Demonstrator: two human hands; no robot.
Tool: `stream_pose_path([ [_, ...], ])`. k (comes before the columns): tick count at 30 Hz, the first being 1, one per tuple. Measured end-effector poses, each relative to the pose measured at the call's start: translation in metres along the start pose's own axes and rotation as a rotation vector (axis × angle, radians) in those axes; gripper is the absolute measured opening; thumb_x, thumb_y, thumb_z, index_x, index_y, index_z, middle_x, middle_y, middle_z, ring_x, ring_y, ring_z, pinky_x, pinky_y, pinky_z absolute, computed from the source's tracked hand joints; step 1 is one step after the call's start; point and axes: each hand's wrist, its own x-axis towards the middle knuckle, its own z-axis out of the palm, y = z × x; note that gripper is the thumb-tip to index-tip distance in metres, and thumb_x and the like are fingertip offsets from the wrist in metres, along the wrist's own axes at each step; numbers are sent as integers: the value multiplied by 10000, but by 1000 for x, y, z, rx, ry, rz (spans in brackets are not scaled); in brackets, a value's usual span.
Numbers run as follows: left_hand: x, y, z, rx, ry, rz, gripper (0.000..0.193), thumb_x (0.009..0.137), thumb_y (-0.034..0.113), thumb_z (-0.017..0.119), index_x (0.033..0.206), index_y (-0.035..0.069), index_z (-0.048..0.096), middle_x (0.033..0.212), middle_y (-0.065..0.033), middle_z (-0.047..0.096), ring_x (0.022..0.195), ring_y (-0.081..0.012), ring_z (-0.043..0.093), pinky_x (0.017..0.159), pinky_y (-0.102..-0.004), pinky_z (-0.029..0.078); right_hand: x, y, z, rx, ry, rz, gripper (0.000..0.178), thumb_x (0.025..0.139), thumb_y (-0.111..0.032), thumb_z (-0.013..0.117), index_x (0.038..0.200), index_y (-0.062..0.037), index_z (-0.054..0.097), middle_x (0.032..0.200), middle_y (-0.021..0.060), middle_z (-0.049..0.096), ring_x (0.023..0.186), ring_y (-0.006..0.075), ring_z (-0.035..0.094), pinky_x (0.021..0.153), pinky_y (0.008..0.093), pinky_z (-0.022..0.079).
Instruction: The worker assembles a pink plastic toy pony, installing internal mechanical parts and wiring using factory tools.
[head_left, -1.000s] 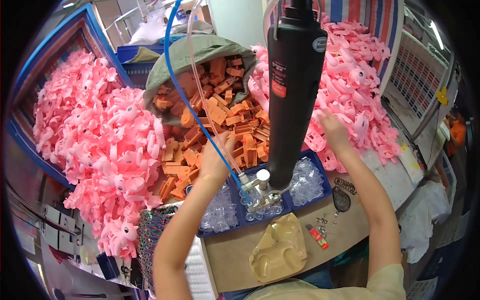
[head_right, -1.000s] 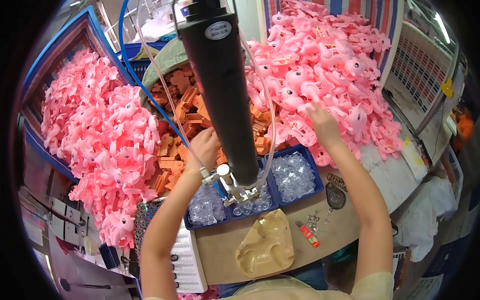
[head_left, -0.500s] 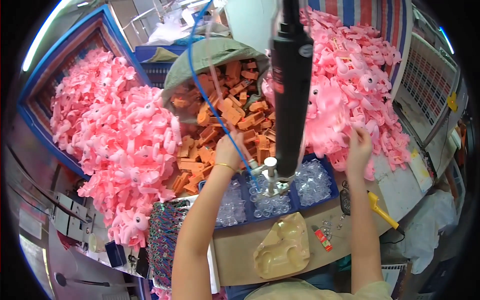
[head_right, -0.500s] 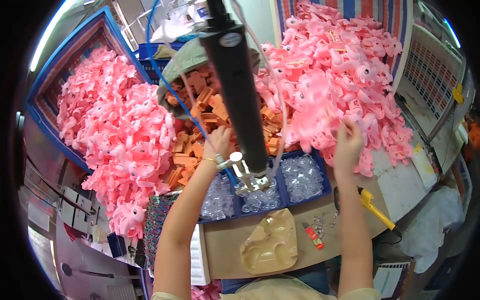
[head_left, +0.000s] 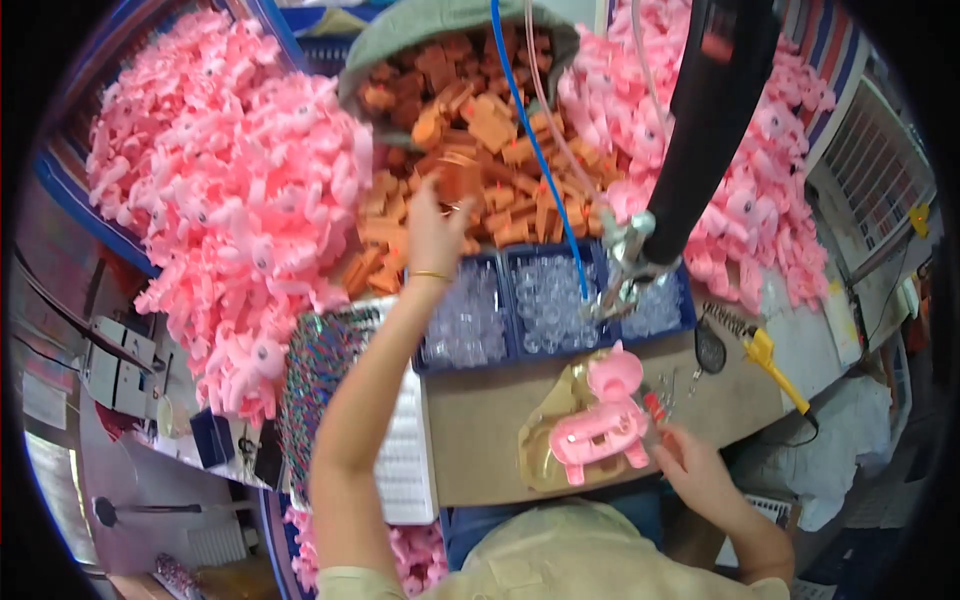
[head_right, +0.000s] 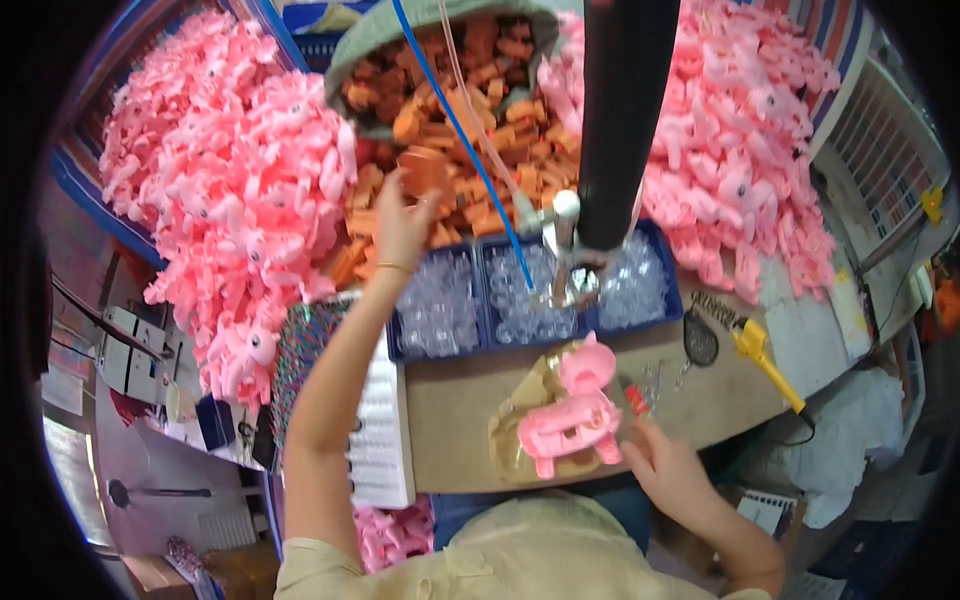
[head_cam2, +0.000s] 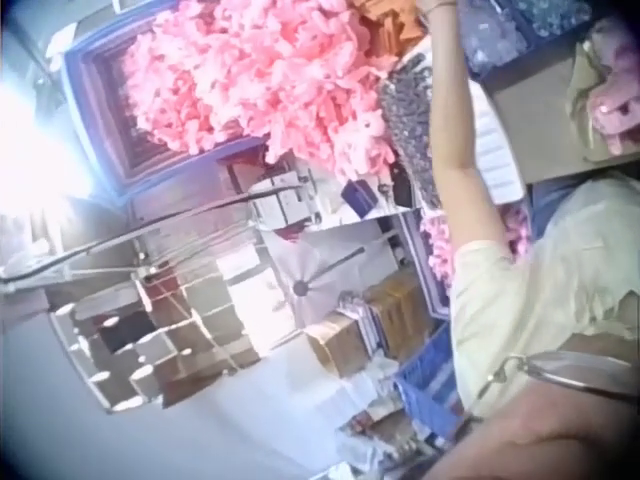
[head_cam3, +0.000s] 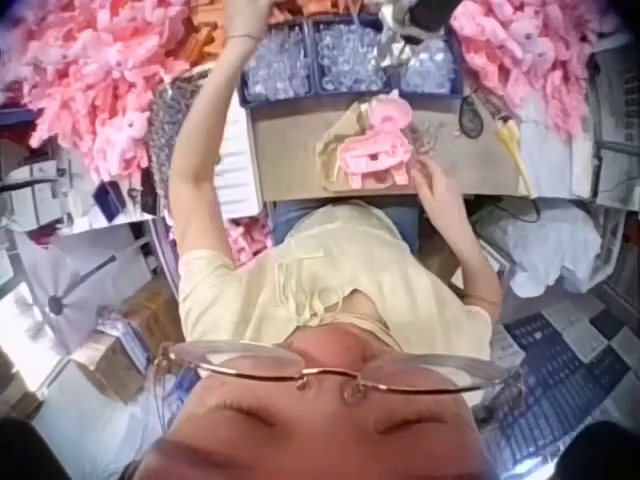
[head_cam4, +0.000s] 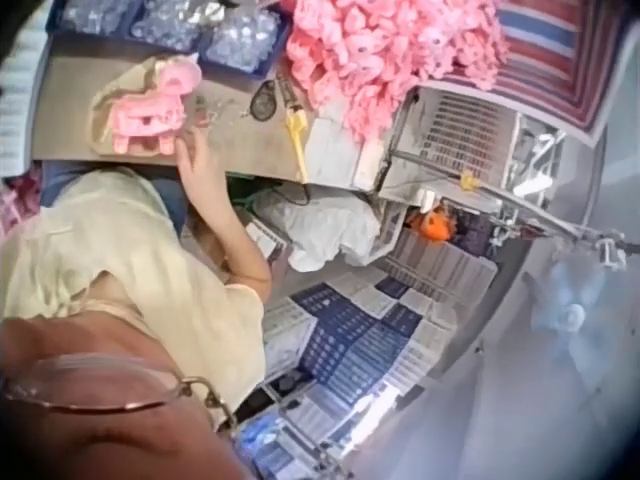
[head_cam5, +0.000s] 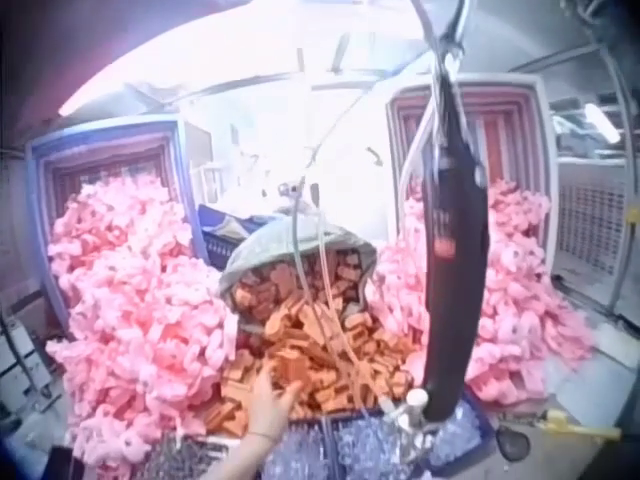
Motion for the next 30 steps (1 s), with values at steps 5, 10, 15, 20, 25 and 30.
stream_pose_path([
  [5,-67,75,-140,-1114,-546,-1022,563,818,107,608,1308,26,344,1220,-129,499,1114,-223,522,976,-363,399,35,-26,19,-964,73,-728,506,743,-229,678,1170,-32,491,1197,219,476,1038,379,520,883,488,409],
  [10,-150,127,-190,-1181,-470,-1459,613,799,113,658,1322,86,340,1284,-45,442,1217,-188,418,1013,-359,355,50,4,58,-1210,-23,-720,652,656,-313,733,1209,-60,498,1331,209,364,1256,390,309,1012,552,247],
  [15,-184,176,-172,-1255,-307,-1526,526,839,51,601,1297,70,342,1252,-53,455,1170,-189,455,944,-359,439,43,-22,67,-291,-217,-637,561,743,-208,716,1223,-33,484,1211,149,504,1100,291,515,904,370,430],
  [20,-189,173,-163,-1420,-375,-1465,523,826,86,622,1278,37,363,1229,-89,481,1111,-197,515,921,-359,459,39,-23,52,-184,-258,-663,584,743,-137,728,1238,13,458,1165,139,535,969,197,563,805,307,467],
  [25,-156,159,-160,-1140,-1007,-1467,521,813,174,646,1243,-12,417,1176,-121,546,1050,-212,572,883,-351,486,28,-26,35,-599,-11,-902,475,677,-85,749,1097,-2,546,996,126,585,844,236,593,690,324,477],
  [30,-161,170,-156,-999,-958,-1183,457,811,86,636,1213,3,435,1114,-82,559,1004,-155,568,867,-303,478,36,-24,34,-770,38,-1137,356,650,-51,727,976,-3,592,883,109,592,758,252,592,621,330,476],
])
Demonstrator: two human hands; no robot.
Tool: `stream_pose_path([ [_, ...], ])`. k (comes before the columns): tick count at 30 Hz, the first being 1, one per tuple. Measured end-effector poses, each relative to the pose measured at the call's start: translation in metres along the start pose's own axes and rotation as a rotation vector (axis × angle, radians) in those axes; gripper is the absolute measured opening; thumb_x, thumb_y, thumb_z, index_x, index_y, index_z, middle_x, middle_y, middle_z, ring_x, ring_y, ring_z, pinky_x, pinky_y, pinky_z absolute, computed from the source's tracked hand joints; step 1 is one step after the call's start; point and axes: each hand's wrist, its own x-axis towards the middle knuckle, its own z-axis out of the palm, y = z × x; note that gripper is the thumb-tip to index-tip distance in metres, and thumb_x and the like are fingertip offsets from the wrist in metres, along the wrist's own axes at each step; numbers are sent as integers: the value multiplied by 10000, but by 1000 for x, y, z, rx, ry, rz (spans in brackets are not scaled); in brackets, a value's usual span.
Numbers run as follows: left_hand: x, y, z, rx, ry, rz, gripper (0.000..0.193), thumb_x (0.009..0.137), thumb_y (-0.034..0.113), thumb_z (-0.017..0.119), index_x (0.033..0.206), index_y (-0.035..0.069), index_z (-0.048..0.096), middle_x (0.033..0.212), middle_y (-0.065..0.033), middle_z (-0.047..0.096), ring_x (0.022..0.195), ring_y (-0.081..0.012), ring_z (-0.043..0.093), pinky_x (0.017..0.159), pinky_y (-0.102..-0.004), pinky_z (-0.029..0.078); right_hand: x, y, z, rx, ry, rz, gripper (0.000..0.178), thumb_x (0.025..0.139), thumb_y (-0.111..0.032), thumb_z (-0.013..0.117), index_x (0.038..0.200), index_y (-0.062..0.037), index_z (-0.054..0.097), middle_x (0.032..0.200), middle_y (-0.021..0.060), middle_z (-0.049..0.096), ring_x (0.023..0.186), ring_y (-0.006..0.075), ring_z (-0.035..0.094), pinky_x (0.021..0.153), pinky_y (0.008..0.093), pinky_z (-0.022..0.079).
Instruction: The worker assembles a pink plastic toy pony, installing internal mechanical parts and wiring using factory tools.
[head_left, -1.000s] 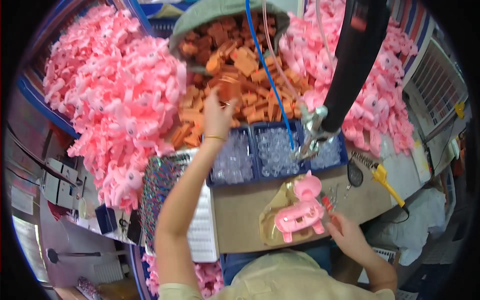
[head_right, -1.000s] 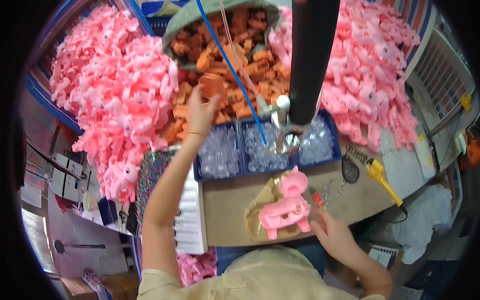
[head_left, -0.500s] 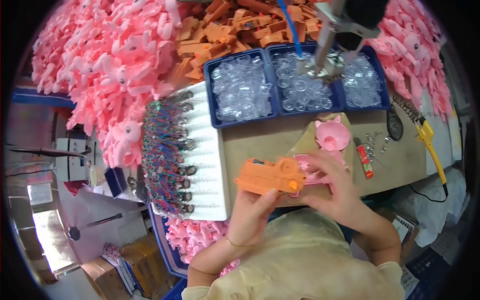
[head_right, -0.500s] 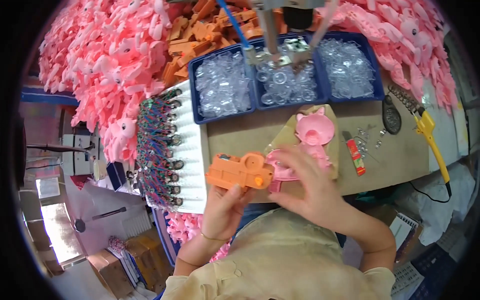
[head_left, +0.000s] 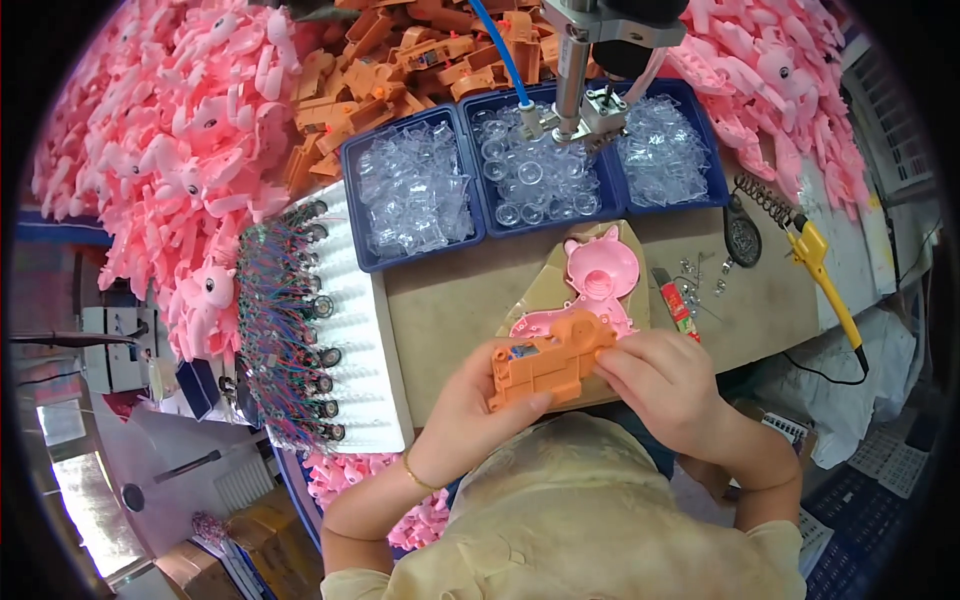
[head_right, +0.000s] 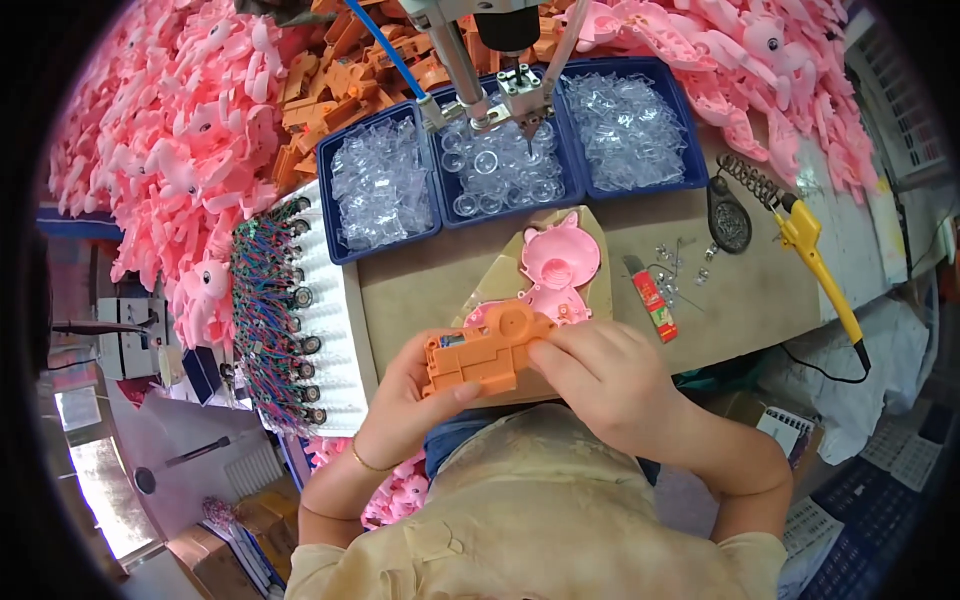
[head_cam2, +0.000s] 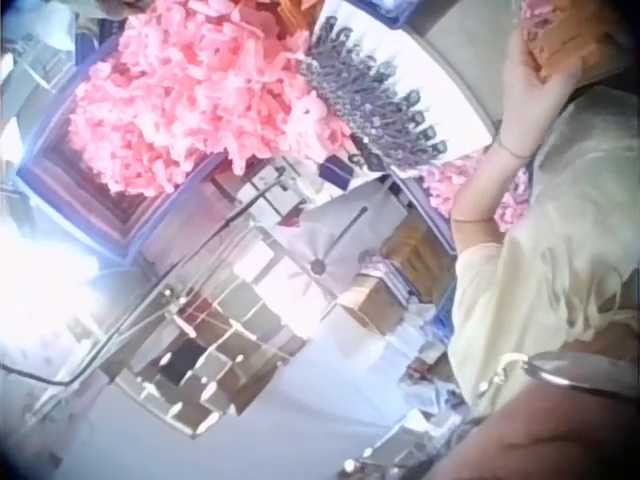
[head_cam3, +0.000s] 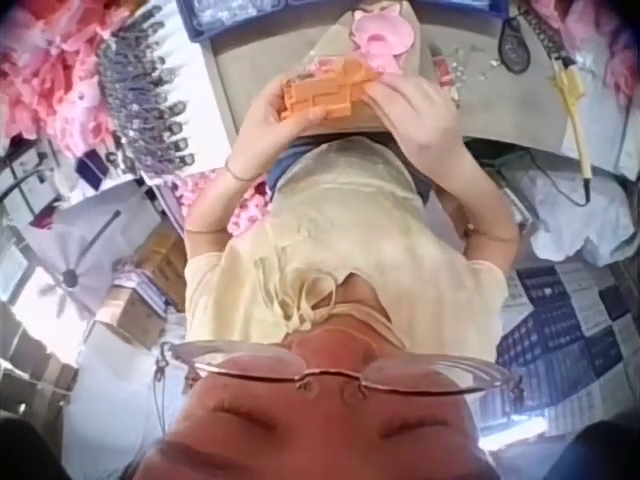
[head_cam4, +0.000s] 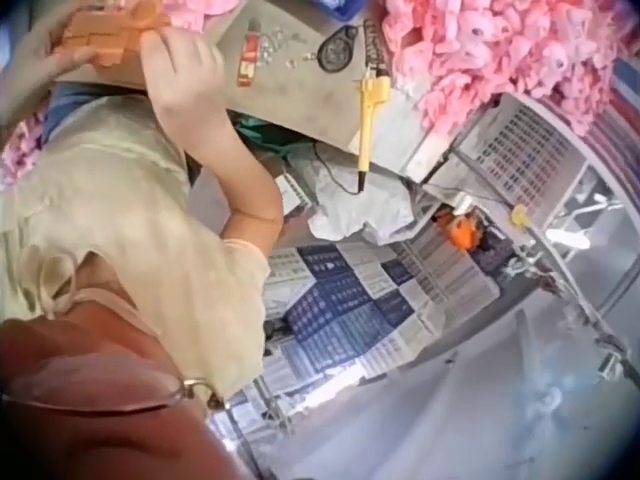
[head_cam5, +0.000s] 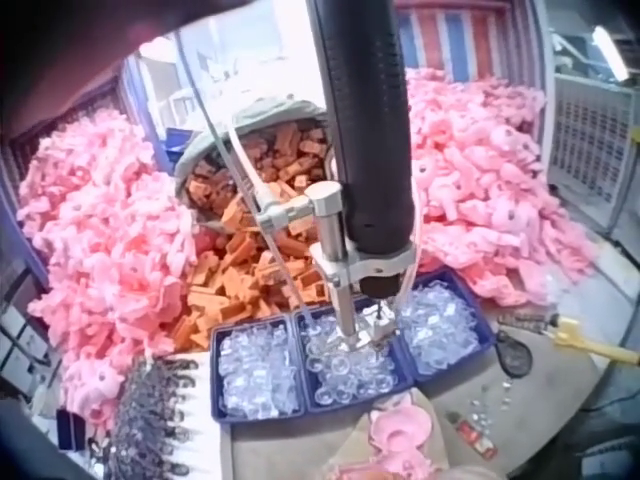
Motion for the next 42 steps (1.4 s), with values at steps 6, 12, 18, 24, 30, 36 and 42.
stream_pose_path([
  [6,-7,-1,11,6,96,89,332,825,81,628,1105,4,468,1049,-79,573,916,-102,540,803,-250,445,7,-2,0,-126,48,-22,325,650,-26,708,951,1,588,854,102,585,718,249,584,583,346,465],
  [12,1,-23,26,340,267,371,400,789,67,640,1139,-9,462,941,-131,619,839,-159,610,755,-273,474,9,12,21,-52,153,50,241,705,14,672,915,0,554,817,107,571,690,247,573,582,332,458],
  [18,17,-29,28,481,353,543,472,763,46,645,1202,4,476,1084,-156,600,971,-203,607,805,-289,471,15,-5,41,790,323,784,96,862,-79,587,906,-5,545,803,50,584,667,129,570,572,283,455],
  [24,22,-31,12,776,359,640,505,728,-12,641,1210,11,492,1143,-138,586,1072,-204,559,860,-296,453,13,8,20,1555,59,1190,165,887,-170,584,915,-9,563,857,26,592,735,96,574,639,264,469],
  [30,7,-8,-9,475,-101,313,429,732,20,688,1146,37,577,1113,-95,617,998,-202,601,847,-296,464,13,2,-21,362,24,354,395,725,-154,712,1082,-50,579,989,103,557,877,221,558,726,331,451],
  [36,2,-1,-6,806,-156,712,384,712,92,711,1082,58,616,1108,-95,627,978,-229,619,797,-317,499,-1,1,-21,281,-211,-43,416,702,-202,723,1064,-48,587,928,81,561,749,238,574,659,342,460],
  [42,-9,-8,4,955,-39,1092,403,704,234,741,1049,76,605,1079,-82,645,986,-255,623,735,-306,525,-6,1,-32,325,-169,-235,464,671,-244,747,1056,-45,583,930,92,576,722,226,585,588,309,463],
])
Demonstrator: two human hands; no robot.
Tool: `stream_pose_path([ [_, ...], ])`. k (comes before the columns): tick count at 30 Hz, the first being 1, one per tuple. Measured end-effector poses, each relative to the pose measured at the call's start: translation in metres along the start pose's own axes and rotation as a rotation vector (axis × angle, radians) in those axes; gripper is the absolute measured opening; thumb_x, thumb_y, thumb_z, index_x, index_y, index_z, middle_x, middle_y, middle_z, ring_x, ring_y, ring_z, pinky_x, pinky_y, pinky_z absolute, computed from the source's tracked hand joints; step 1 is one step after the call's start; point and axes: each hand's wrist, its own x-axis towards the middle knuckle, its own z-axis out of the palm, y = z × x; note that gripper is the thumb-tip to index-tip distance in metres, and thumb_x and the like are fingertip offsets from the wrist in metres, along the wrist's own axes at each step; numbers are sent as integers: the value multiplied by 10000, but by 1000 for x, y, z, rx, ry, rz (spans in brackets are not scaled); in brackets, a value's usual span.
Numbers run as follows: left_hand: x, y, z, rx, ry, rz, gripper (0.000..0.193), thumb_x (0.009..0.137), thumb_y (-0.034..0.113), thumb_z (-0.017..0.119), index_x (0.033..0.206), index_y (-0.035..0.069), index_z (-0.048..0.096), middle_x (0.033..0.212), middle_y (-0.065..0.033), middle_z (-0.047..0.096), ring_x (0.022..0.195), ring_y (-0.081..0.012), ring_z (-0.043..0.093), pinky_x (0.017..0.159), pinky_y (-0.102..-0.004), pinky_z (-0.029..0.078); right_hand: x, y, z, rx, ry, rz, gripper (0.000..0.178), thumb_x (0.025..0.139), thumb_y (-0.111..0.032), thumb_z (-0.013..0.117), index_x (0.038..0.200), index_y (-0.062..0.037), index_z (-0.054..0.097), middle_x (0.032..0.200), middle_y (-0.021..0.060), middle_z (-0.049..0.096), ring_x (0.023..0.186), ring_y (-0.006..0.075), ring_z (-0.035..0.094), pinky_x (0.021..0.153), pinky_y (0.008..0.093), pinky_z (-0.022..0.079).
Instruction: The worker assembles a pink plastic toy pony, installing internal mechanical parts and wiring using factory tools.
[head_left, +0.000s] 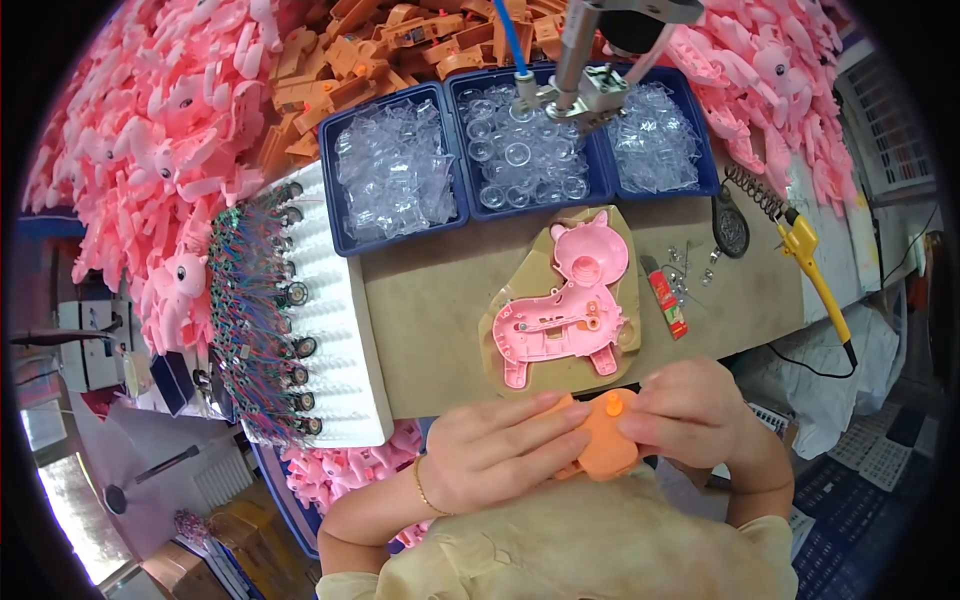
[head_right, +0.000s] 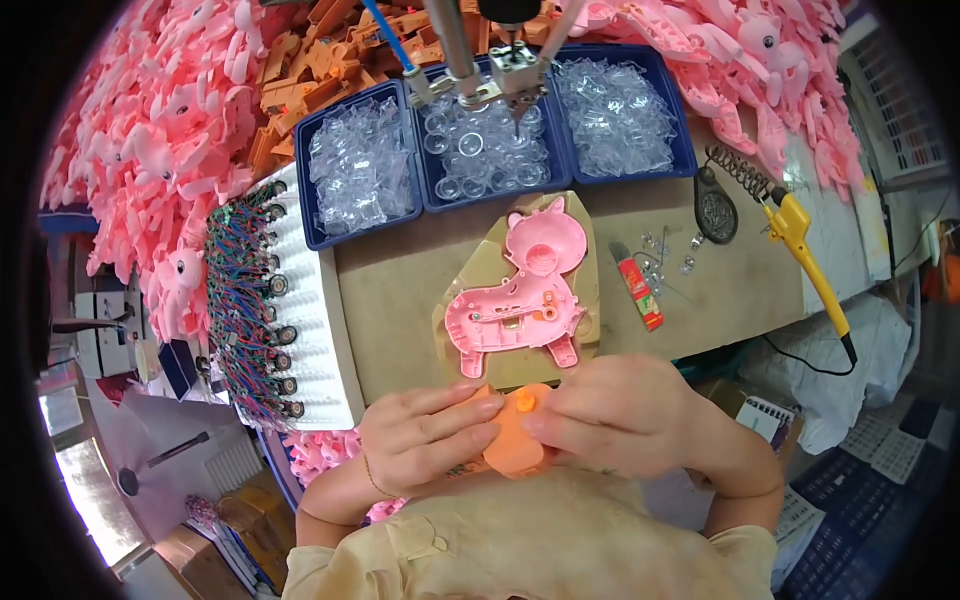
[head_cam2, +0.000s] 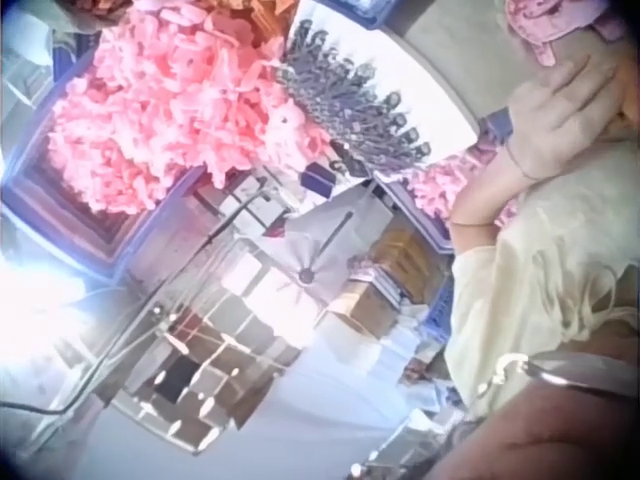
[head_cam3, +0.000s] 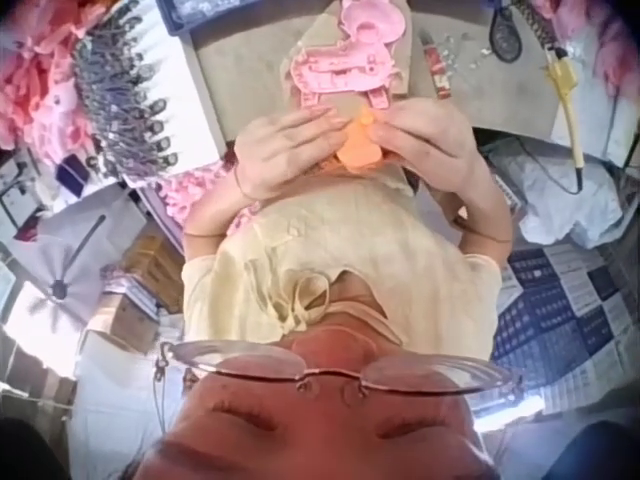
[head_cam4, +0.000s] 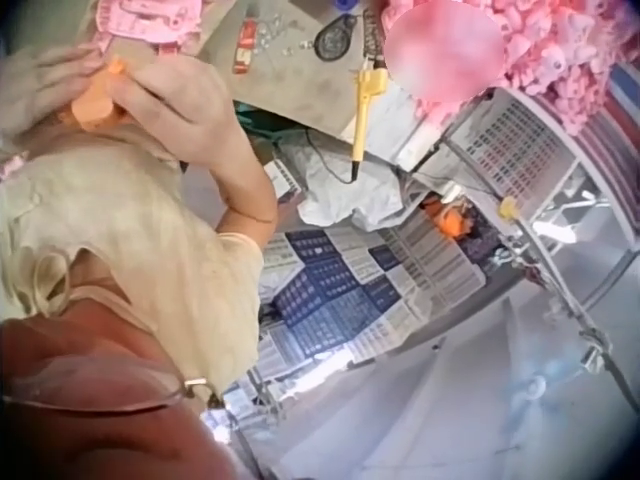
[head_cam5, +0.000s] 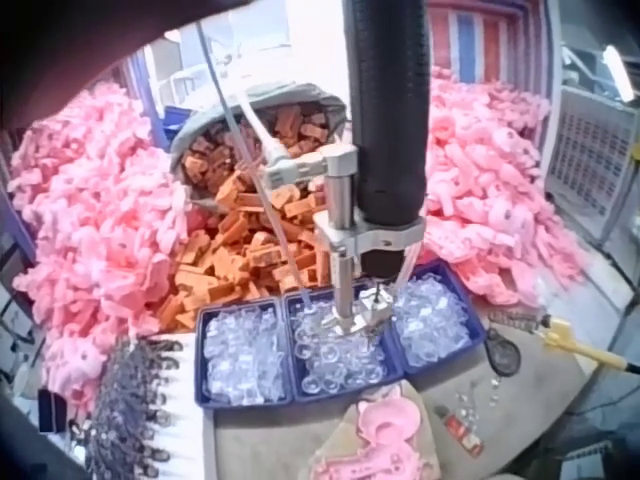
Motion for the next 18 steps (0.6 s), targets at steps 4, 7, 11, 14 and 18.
stream_pose_path([
  [4,2,-4,0,-182,-98,-78,409,705,239,741,1052,69,606,1085,-83,643,992,-269,617,766,-328,518,6,2,3,14,176,231,473,657,-198,755,1070,-39,589,936,67,588,761,215,599,600,302,481],
  [7,0,-8,3,-323,-69,-43,380,712,240,736,1030,67,622,1092,-92,639,1003,-281,611,781,-347,511,7,11,6,83,74,108,529,647,-242,773,1095,-35,583,948,63,592,776,208,605,599,302,483],
  [11,-3,-8,7,-454,0,-7,318,720,221,727,981,60,645,1080,-110,641,1017,-293,604,764,-356,500,11,4,5,134,96,4,460,673,-295,759,1017,-29,610,885,51,592,689,185,588,529,272,457],
  [14,-1,-9,11,-539,-1,18,255,740,139,696,974,52,642,1044,-120,652,1018,-299,603,739,-350,488,8,6,9,148,156,-68,403,695,-250,721,987,8,618,819,69,584,632,181,569,485,256,445],
  [18,-2,-6,14,-565,-8,36,195,780,79,626,970,39,640,1023,-127,657,1023,-307,600,725,-356,480,7,1,7,-20,165,-197,295,723,-210,680,892,26,629,745,78,556,551,149,510,429,226,403],
])
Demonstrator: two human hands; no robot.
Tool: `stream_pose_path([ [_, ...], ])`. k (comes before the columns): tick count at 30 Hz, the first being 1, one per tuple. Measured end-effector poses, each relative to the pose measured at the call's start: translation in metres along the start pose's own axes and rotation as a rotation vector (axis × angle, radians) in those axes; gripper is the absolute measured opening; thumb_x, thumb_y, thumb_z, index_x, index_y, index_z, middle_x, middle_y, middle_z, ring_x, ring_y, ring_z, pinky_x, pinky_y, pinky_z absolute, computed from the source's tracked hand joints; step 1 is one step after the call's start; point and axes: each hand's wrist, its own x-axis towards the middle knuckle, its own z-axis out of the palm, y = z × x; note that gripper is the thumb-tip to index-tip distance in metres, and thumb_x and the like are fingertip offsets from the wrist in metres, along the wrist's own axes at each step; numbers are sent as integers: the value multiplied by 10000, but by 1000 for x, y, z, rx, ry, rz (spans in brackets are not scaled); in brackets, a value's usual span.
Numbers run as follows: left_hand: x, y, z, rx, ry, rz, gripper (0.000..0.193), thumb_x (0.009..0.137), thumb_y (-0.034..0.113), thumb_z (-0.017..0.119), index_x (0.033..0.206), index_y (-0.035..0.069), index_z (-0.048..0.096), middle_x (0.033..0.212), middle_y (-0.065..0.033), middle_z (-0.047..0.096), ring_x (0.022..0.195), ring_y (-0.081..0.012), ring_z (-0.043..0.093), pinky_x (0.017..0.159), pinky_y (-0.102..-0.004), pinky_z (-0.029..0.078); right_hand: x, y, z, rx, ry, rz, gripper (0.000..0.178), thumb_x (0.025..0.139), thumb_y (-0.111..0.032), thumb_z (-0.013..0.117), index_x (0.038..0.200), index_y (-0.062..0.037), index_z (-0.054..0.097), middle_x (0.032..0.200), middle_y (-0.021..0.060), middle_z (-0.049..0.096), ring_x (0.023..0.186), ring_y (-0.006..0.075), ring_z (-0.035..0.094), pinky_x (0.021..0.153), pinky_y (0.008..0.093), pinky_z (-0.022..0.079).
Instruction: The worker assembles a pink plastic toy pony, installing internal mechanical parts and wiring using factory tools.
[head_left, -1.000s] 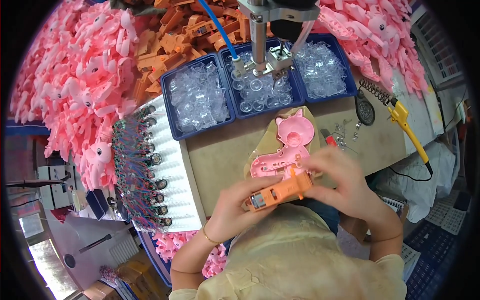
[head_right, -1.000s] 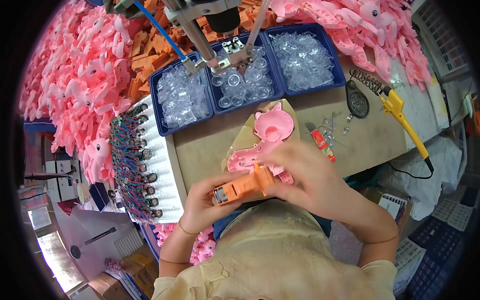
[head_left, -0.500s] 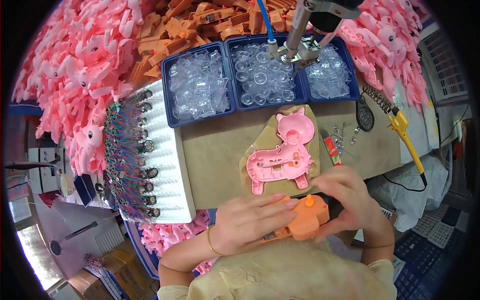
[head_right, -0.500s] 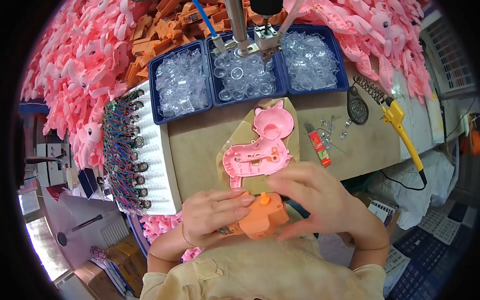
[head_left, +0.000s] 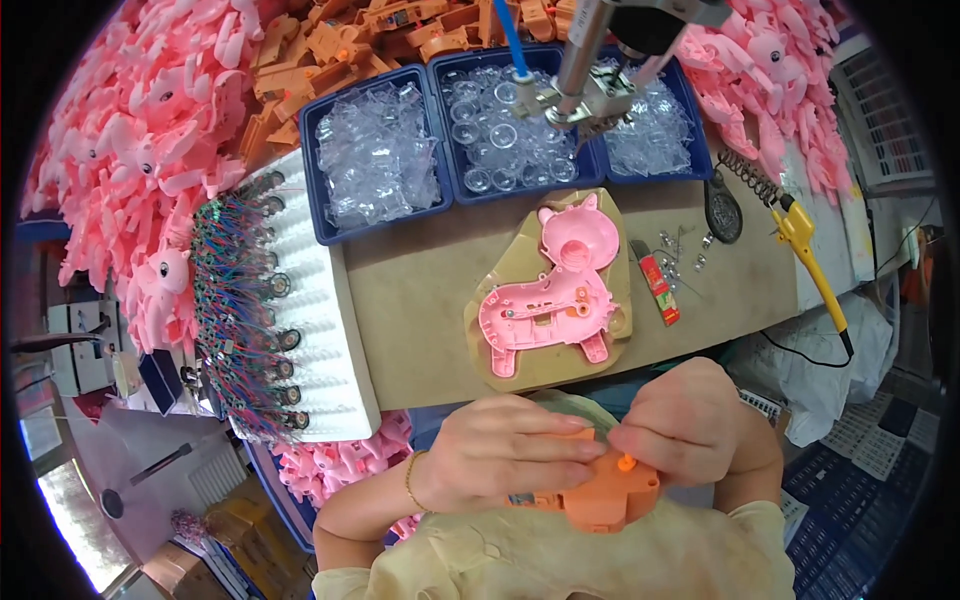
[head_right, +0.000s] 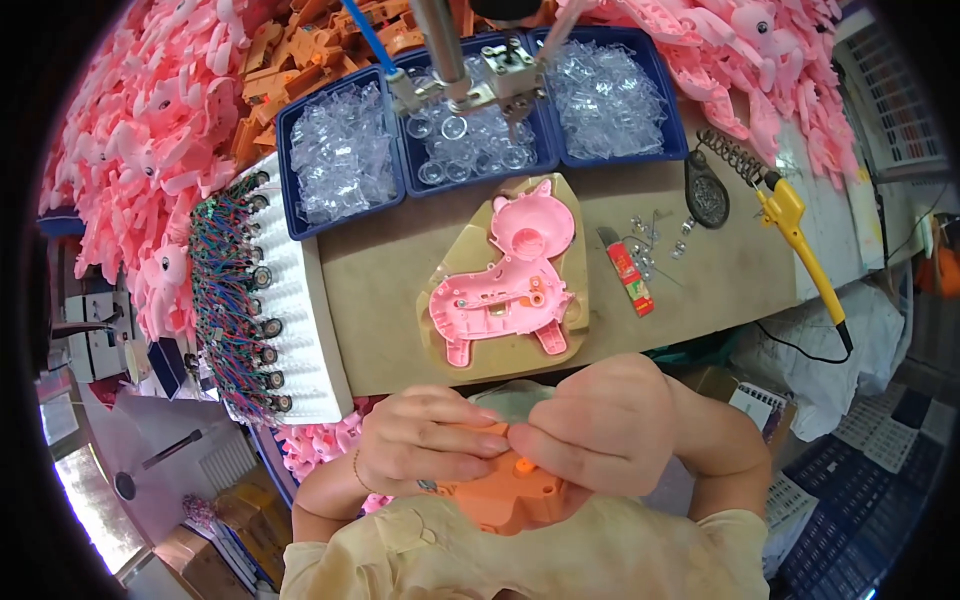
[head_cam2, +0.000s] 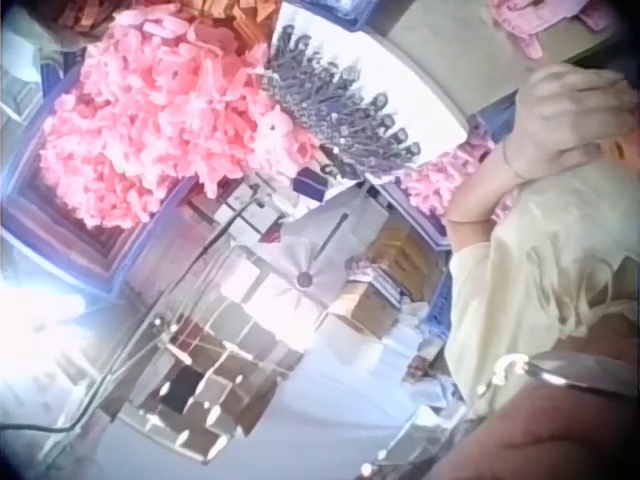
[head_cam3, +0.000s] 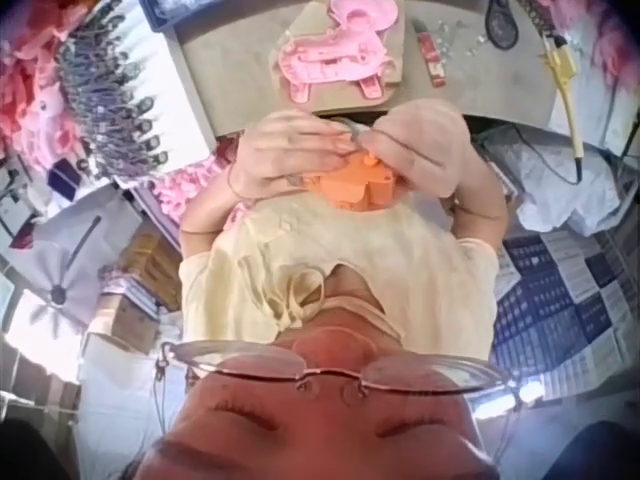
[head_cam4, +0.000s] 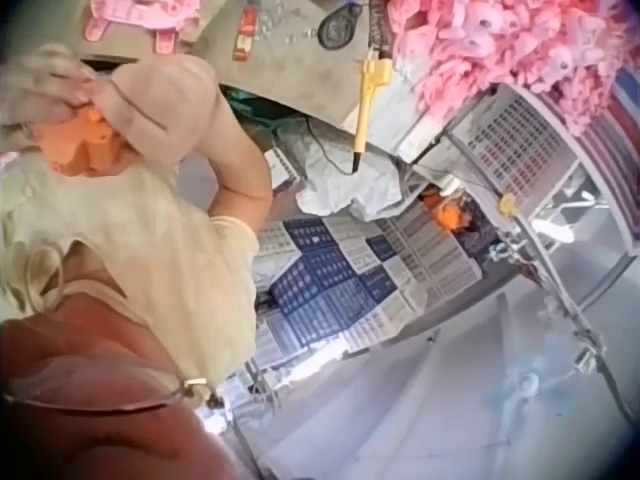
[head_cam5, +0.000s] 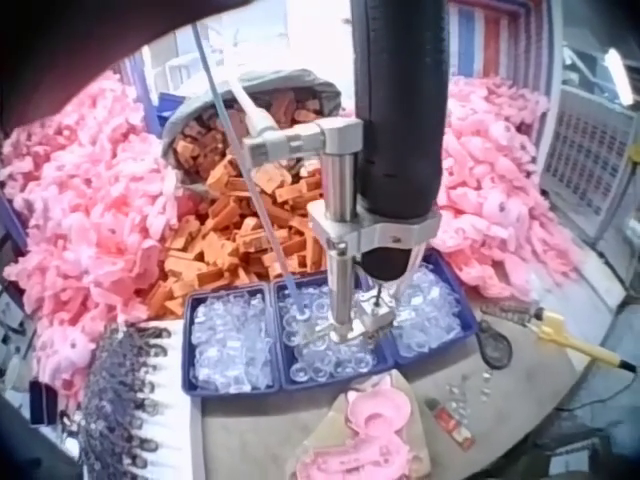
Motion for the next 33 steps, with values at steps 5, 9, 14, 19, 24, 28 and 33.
stream_pose_path([
  [5,-2,1,0,-99,49,-34,203,844,109,534,995,23,639,1027,-117,658,1018,-289,606,737,-371,478,-1,-12,0,-126,-33,86,287,708,-209,678,939,-49,619,815,48,568,655,192,574,507,283,422],
  [9,-5,1,4,68,96,-250,285,794,177,624,1041,36,634,1048,-101,653,1004,-260,611,770,-380,473,-11,7,8,2,-103,268,421,690,-377,694,932,-42,608,857,84,590,687,235,594,592,335,464],
  [14,9,-49,36,564,309,-494,556,722,272,689,1203,45,528,1156,-91,576,1092,-261,522,982,-429,340,-56,31,24,-13,58,889,816,755,-543,609,1299,22,388,1255,193,464,1134,334,463,967,406,344],
  [19,-2,-48,49,889,292,-456,633,725,316,664,1249,27,456,1245,-137,491,1206,-315,410,1023,-492,263,-40,41,38,-380,-152,828,593,832,-300,559,1324,-21,379,1306,152,429,1202,279,406,1030,388,278],
  [24,-36,-19,-27,593,236,-395,402,757,143,604,1129,9,534,1101,-166,577,1029,-296,555,878,-393,437,-45,50,40,-253,6,818,479,851,-162,503,1297,-15,406,1299,143,438,1201,260,407,1024,367,287],
  [28,-89,29,-132,1425,595,-615,208,794,111,587,987,32,590,813,-101,581,729,-257,569,637,-368,461,-37,45,45,-261,80,933,429,860,-147,504,1257,-1,436,1292,139,444,1189,256,421,1019,356,296],
  [33,-99,39,-162,818,780,-1098,203,823,122,601,986,2,623,844,-153,632,736,-256,615,682,-322,478,-28,40,41,-234,147,842,350,870,-130,498,1191,10,487,1233,135,492,1164,254,445,1026,362,286],
])
